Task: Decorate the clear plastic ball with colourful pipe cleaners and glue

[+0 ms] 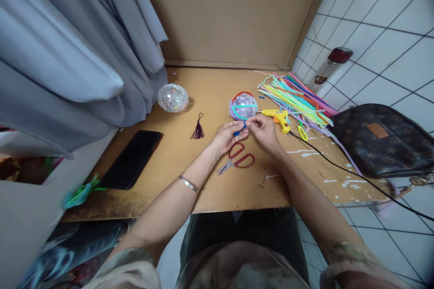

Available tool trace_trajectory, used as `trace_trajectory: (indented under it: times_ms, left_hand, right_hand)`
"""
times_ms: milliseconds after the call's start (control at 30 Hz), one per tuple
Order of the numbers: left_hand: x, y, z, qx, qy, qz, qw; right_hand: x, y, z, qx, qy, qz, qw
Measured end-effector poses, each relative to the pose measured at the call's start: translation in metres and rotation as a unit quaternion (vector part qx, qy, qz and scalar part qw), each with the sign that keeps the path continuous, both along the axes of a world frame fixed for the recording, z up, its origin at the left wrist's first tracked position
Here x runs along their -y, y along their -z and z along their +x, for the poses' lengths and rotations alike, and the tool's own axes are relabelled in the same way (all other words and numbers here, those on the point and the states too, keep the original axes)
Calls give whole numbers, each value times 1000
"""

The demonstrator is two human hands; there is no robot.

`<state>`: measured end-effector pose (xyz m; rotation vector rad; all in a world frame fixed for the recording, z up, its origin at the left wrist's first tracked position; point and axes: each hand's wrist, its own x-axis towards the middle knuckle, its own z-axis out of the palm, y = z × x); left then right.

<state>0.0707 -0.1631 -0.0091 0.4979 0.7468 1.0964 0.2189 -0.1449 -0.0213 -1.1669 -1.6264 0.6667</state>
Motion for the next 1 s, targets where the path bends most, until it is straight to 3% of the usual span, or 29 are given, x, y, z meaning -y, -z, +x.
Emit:
trace_trajectory:
  times_ms: [233,433,533,667,867,1000]
  left_hand:
    - [-1,1,-2,-10,-34,11,999]
    - [-4,5,-2,-13,-39,37,998]
    - [-2,5,-2,-18,-23,57,998]
    - [1,3,-2,-62,-22,86,994]
    - [-4,5,-2,-127,-138,140,972]
    - [-11,7,-4,-146,-158,162,963]
  right_hand:
    - [4,-10,1,-17,50,39,998]
    - [4,-3,-5,-56,-22,-9,998]
    - [4,-1,-7,-68,-26,-19,997]
    - [2,-4,-3,-71,14,-12,997]
    - [-13,-7,12,-163,115,27,979]
    - [-32,-10,16,-197,149,44,968]
